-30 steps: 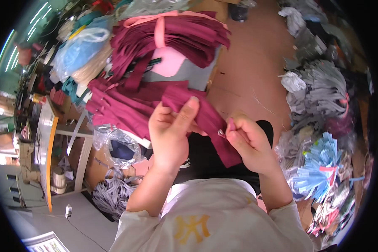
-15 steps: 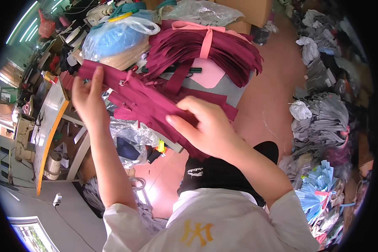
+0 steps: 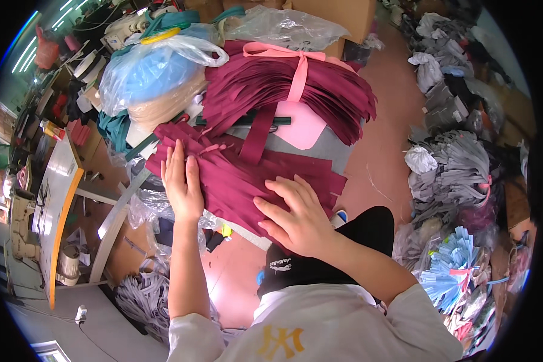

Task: The person is manually attaching sliders to zipper tapes in a workshop environment.

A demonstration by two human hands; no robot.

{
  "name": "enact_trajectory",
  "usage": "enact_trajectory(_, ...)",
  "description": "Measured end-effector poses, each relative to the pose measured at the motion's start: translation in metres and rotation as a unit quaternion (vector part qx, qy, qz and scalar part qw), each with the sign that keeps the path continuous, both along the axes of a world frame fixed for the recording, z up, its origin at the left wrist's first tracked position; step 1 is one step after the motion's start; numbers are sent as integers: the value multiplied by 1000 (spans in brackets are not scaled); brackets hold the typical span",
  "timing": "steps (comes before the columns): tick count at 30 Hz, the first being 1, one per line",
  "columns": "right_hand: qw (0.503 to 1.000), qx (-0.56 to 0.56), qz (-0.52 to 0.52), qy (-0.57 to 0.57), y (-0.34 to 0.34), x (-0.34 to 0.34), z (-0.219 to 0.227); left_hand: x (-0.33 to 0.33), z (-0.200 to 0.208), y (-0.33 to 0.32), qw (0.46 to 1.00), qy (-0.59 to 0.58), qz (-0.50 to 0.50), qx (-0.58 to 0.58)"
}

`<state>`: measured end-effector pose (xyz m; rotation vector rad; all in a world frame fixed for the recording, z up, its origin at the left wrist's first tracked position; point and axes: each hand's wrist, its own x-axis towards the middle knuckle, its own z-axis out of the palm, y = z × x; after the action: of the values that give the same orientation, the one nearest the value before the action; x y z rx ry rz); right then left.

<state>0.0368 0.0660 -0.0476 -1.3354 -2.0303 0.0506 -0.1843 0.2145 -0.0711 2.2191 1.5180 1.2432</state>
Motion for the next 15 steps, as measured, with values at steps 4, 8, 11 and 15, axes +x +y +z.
enact_trajectory(4,1000,7,-1,16,0,3,-5,1,0,1,1000,-6,-11,3)
enact_trajectory(8,999,1,4,52,-2,5,1,1,2,0,1000,-4,-16,5)
enact_trajectory(11,994,-20,17,104,-12,18,10,0,-1,-2,1000,-24,-1,-7)
enact_trajectory(15,986,-11,10,168,-30,53,10,6,0,-1,998,-54,-9,-7)
